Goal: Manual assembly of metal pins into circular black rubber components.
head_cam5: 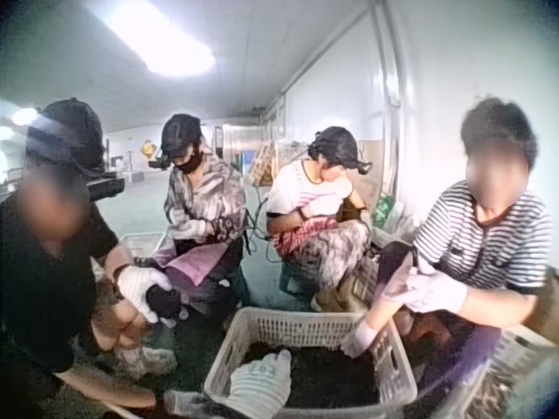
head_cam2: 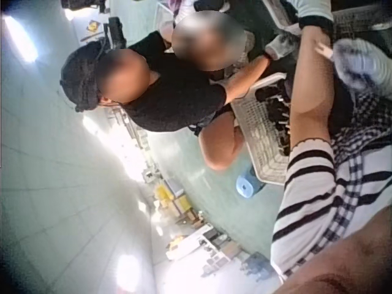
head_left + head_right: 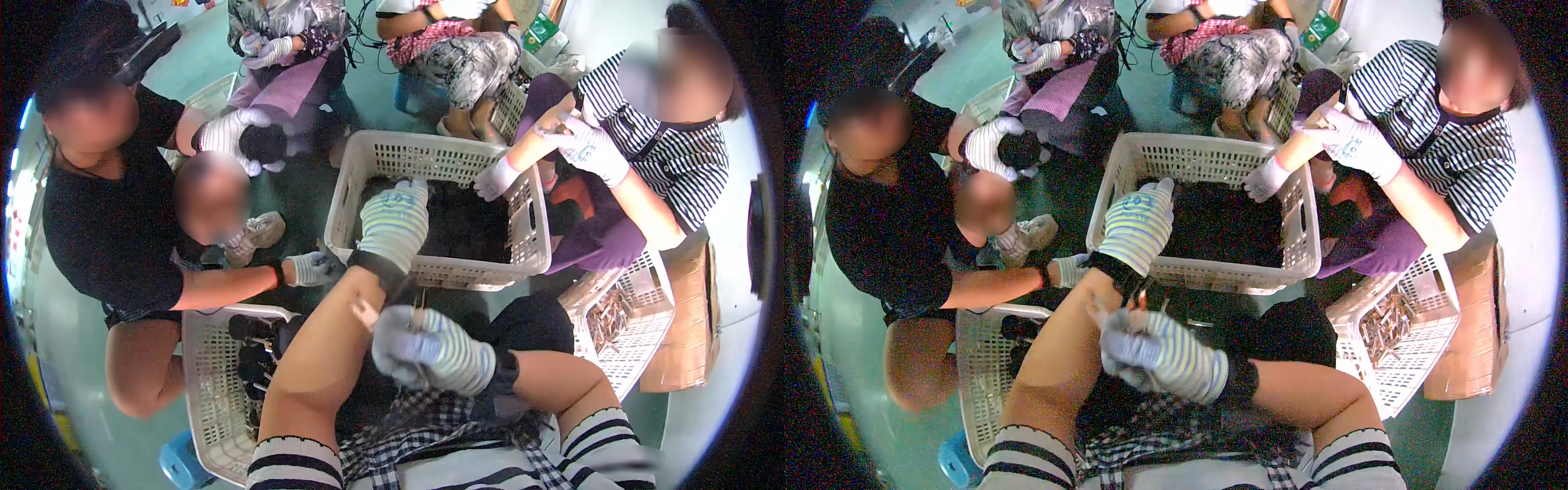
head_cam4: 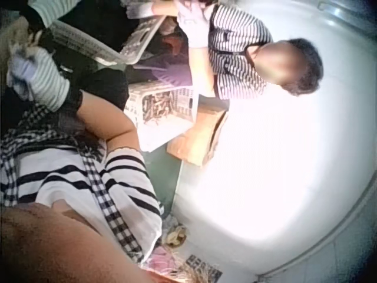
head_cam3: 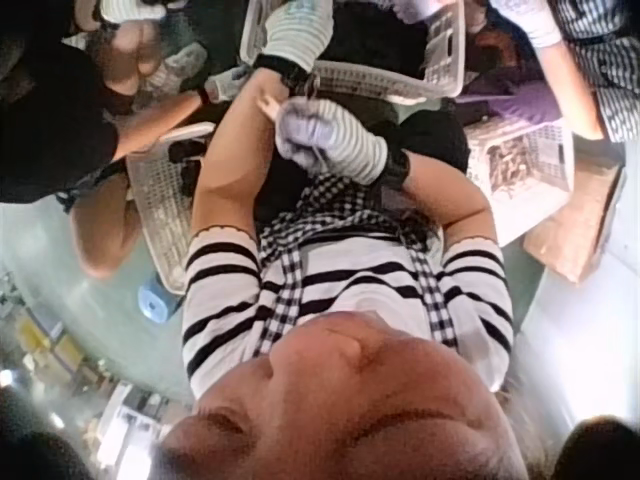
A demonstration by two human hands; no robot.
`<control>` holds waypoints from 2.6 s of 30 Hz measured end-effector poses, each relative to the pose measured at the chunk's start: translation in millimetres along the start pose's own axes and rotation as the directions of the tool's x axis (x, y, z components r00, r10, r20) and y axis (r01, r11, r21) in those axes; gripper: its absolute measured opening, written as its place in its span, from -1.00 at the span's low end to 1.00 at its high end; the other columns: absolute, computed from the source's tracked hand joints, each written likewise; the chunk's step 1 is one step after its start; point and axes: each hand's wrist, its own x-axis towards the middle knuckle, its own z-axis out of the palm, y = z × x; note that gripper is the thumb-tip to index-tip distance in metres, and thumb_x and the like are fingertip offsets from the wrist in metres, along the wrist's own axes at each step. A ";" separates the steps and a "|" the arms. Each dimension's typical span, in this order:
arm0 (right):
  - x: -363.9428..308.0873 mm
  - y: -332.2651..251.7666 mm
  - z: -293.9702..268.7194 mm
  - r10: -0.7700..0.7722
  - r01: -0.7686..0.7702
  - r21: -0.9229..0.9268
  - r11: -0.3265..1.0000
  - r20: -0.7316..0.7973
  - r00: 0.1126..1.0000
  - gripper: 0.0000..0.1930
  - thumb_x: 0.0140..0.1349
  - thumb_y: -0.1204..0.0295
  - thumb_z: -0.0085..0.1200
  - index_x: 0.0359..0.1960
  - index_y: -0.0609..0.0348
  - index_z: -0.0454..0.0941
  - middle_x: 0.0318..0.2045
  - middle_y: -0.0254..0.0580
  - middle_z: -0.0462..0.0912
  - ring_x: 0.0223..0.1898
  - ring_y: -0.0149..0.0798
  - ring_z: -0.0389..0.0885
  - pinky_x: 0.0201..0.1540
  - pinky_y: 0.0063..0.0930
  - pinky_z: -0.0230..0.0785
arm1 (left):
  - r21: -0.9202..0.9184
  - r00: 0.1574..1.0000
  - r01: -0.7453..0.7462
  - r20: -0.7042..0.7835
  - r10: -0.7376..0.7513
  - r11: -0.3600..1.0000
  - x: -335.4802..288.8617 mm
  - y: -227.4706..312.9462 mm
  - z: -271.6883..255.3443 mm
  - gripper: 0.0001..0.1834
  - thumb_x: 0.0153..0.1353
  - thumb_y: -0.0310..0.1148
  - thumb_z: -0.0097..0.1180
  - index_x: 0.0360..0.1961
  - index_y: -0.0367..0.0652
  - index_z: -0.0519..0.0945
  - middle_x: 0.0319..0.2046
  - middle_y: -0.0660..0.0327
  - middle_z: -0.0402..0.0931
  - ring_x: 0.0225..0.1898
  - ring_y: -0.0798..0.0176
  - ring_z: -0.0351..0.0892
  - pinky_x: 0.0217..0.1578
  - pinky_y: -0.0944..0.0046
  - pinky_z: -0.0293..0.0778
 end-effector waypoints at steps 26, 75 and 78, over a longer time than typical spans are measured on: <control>-20.5 10.4 12.8 -0.086 0.091 -0.071 0.993 0.078 0.993 -0.66 0.18 0.08 0.16 -0.34 0.10 0.46 -0.56 -0.32 0.48 -0.67 -0.54 0.30 -0.66 -0.68 0.08 | -0.030 0.998 -0.025 -0.067 0.023 0.999 -20.0 5.7 -13.9 -0.75 0.17 -0.39 -0.05 -0.13 -0.17 0.51 -0.29 0.00 0.59 -0.29 -0.04 0.62 -0.31 -0.01 0.52; -8.9 -16.2 19.1 -0.405 0.433 -0.098 0.896 0.219 0.888 -0.81 0.26 0.28 0.10 -0.40 0.12 0.50 -0.47 -0.44 0.51 -0.39 -0.52 0.43 -0.28 -0.57 0.32 | 0.017 0.997 -0.070 0.019 0.070 0.997 18.5 27.3 -41.5 -0.59 0.12 -0.36 0.09 0.04 -0.12 0.47 -0.13 0.05 0.55 -0.19 -0.03 0.58 -0.15 0.04 0.48; -18.1 -49.4 19.2 -0.231 0.224 0.075 0.972 0.101 0.968 -0.69 0.31 0.17 0.01 -0.48 0.13 0.38 -0.62 -0.37 0.40 -0.73 -0.52 0.31 -0.73 -0.66 0.10 | -0.010 0.991 -0.127 -0.043 0.126 0.992 17.0 26.3 -38.9 -0.59 0.12 -0.37 0.09 0.04 -0.13 0.47 -0.14 0.05 0.56 -0.19 -0.04 0.58 -0.16 0.03 0.49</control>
